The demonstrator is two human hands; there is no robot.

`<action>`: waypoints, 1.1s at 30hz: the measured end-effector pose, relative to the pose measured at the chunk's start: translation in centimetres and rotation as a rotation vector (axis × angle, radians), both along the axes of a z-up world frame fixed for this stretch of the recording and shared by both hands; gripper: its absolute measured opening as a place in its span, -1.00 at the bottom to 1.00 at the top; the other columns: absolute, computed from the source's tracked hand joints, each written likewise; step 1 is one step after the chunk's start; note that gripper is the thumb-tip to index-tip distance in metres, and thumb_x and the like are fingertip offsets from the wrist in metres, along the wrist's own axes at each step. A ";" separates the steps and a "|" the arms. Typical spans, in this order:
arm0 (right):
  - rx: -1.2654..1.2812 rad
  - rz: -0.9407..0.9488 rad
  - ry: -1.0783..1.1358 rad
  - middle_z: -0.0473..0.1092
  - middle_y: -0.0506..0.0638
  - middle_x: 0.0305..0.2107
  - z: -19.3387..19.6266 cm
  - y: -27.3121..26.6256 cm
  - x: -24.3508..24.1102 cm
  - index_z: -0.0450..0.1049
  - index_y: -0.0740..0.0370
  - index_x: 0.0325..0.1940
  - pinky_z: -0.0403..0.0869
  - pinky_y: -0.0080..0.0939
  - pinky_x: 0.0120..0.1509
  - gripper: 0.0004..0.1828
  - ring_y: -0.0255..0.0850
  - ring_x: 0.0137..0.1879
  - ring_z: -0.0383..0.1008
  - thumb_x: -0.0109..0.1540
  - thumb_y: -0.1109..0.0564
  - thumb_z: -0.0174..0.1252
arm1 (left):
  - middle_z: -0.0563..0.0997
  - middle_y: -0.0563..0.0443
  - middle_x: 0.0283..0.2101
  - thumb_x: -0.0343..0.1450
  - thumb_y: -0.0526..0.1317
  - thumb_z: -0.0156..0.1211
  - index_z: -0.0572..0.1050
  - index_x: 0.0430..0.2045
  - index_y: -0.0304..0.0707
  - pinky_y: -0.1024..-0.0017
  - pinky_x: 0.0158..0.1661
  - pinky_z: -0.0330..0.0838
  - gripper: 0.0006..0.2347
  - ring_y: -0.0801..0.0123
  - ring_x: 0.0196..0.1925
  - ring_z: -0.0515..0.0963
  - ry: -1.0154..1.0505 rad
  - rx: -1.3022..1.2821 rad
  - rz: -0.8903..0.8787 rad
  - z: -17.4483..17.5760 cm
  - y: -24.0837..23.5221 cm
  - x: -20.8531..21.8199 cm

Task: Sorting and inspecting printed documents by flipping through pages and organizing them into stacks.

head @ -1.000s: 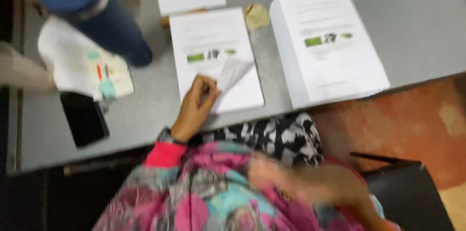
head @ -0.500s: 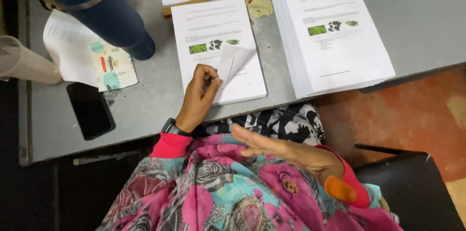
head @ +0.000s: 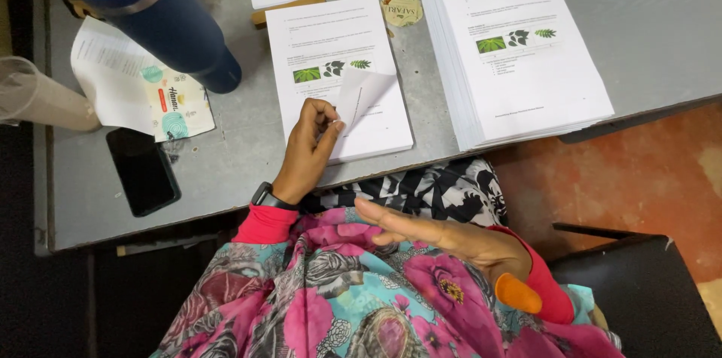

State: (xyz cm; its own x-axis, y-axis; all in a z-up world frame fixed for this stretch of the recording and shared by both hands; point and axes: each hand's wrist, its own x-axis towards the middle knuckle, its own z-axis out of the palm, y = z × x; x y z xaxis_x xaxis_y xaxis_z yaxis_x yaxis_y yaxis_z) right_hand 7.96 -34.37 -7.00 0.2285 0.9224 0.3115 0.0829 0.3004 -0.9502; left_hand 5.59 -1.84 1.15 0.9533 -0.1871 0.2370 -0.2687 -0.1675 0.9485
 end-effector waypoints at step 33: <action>0.376 -0.636 0.340 -0.15 0.58 0.38 19.1 7.5 -9.0 -0.42 -0.01 0.52 0.47 0.09 0.15 0.16 0.24 0.24 0.29 0.23 -0.46 0.20 | 0.34 0.09 -0.33 0.44 -0.28 -0.02 0.26 -0.28 -0.17 0.52 -0.35 0.18 -0.93 0.47 -0.31 0.33 0.034 0.053 0.032 1.1 -0.3 -0.4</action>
State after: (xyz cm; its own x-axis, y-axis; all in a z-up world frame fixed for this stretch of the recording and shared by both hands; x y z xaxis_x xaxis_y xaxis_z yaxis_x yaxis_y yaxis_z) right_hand -1.02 -26.89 12.09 0.8114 0.4320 0.3937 0.0701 0.5968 -0.7993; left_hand 5.23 -2.17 2.21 0.9663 -0.1680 0.1952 -0.2304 -0.2254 0.9466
